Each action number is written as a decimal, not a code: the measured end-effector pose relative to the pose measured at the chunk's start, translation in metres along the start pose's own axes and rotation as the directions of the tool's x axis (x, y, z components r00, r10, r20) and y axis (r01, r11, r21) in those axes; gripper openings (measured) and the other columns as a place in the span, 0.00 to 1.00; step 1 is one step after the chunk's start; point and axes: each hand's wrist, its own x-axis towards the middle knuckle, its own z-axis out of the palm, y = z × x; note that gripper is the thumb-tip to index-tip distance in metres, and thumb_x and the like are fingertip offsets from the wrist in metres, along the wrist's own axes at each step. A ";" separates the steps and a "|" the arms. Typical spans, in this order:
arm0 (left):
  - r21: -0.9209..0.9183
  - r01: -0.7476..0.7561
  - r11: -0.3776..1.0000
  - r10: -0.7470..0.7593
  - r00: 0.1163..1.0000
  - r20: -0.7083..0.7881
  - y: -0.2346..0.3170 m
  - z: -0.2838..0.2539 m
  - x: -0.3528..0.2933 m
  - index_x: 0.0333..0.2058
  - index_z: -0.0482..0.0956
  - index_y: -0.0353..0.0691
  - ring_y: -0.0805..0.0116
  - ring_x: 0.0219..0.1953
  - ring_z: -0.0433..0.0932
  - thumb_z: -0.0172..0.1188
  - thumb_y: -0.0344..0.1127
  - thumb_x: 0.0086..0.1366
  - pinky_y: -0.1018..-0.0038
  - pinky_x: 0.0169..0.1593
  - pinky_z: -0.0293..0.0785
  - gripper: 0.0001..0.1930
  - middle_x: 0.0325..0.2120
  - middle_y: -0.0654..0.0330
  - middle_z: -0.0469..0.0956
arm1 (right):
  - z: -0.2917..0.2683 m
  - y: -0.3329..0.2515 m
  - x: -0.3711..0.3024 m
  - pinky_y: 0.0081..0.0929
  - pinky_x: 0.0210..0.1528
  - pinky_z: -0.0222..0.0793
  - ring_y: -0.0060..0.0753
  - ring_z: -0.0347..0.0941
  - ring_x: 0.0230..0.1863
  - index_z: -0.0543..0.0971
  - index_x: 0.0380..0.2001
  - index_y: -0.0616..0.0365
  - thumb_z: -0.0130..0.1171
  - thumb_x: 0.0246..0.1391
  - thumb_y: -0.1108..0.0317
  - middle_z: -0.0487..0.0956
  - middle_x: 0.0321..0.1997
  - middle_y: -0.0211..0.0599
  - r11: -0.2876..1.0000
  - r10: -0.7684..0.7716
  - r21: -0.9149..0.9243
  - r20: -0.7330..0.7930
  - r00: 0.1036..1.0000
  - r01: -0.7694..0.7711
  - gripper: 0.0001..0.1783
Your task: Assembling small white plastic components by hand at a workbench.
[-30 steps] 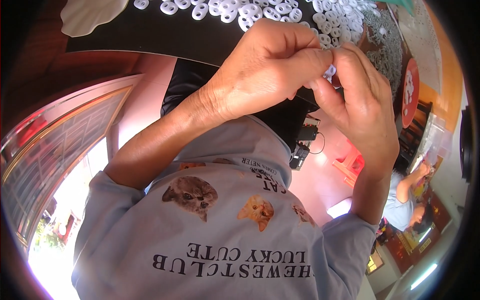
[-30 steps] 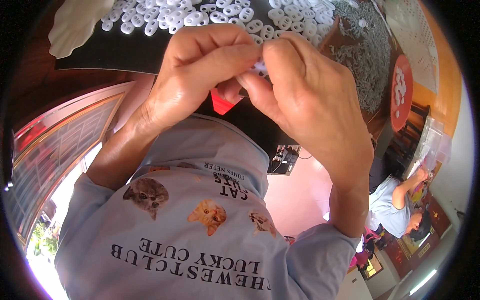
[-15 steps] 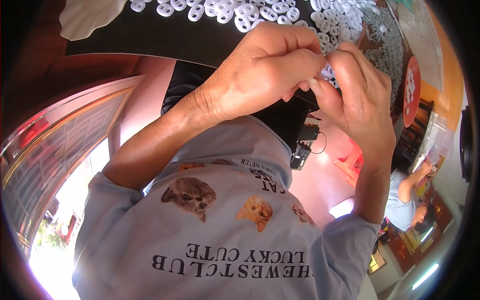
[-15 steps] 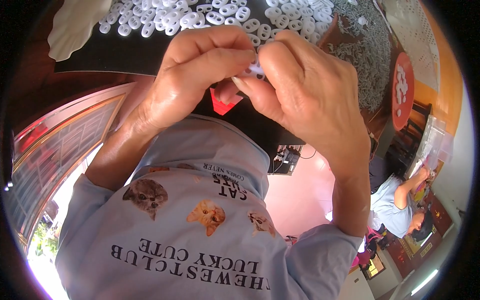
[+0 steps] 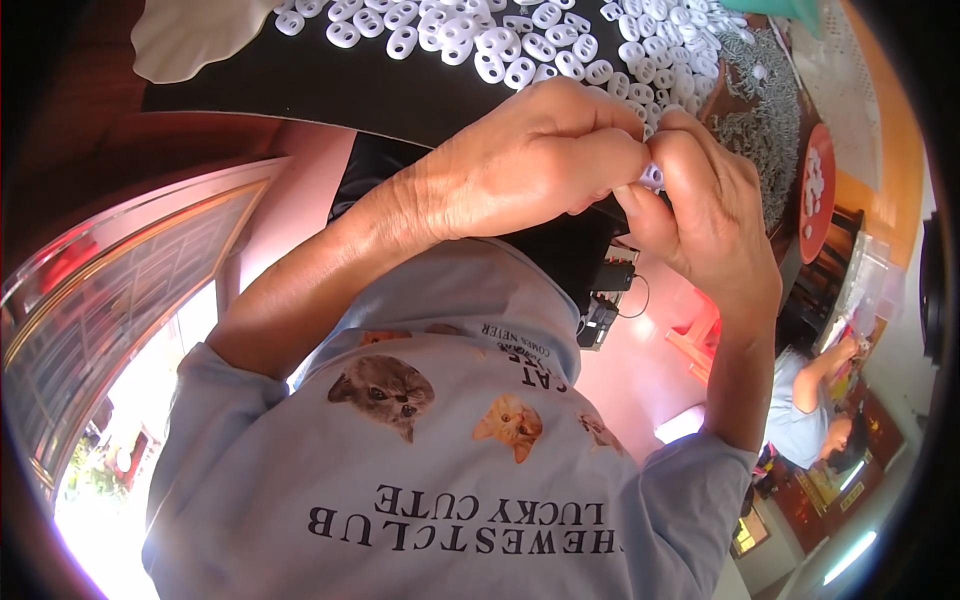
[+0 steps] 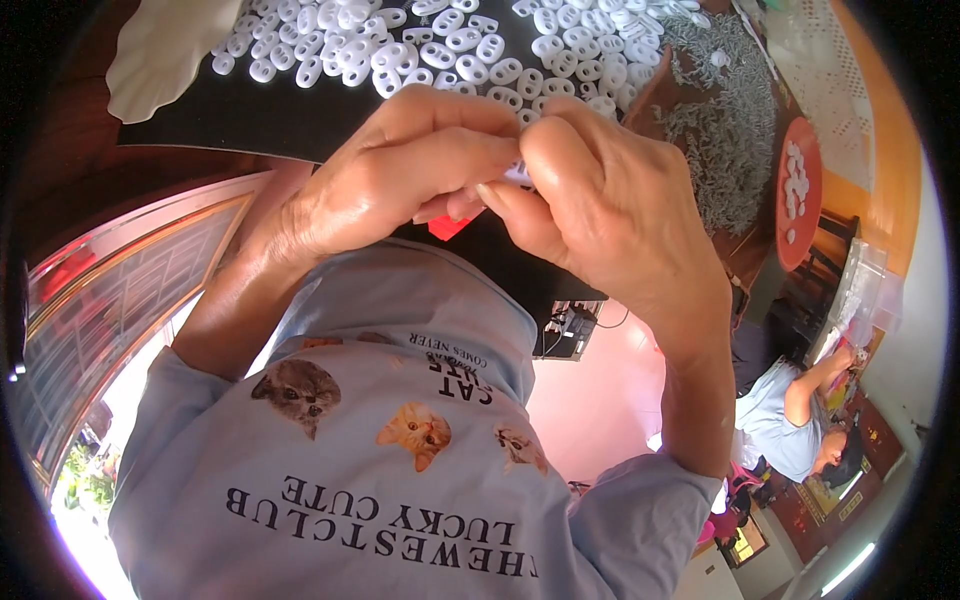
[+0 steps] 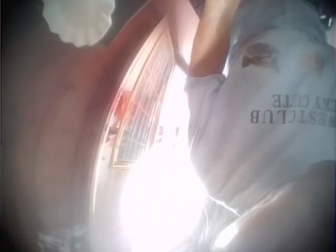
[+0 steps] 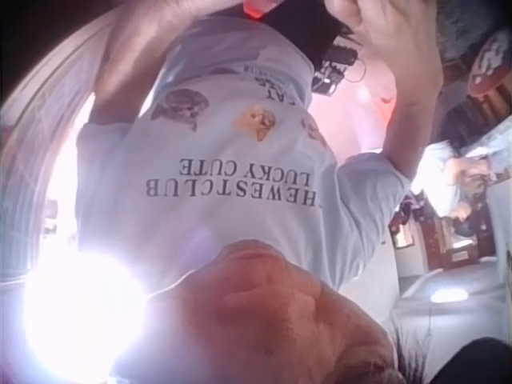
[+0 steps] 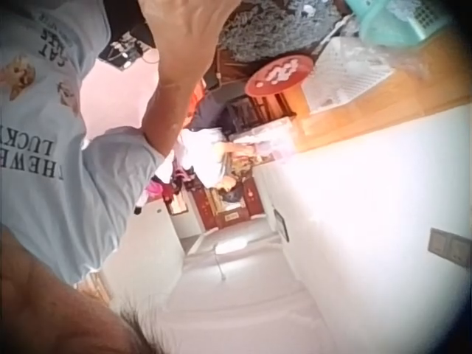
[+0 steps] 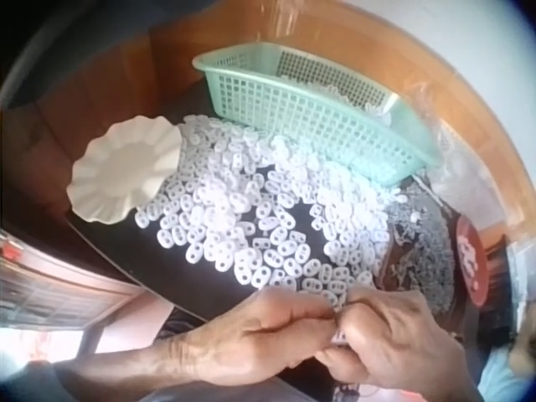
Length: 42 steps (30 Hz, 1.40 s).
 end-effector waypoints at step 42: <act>0.338 -0.560 0.757 0.567 0.819 0.087 -0.028 -0.012 -0.004 0.33 0.73 0.30 0.72 0.21 0.67 0.53 0.25 0.57 0.78 0.21 0.61 0.05 0.31 0.53 0.72 | 0.015 -0.010 -0.002 0.29 0.17 0.64 0.35 0.67 0.19 0.63 0.21 0.55 0.69 0.44 0.59 0.66 0.21 0.34 0.998 -0.049 -0.034 -0.065 0.997 0.047 0.23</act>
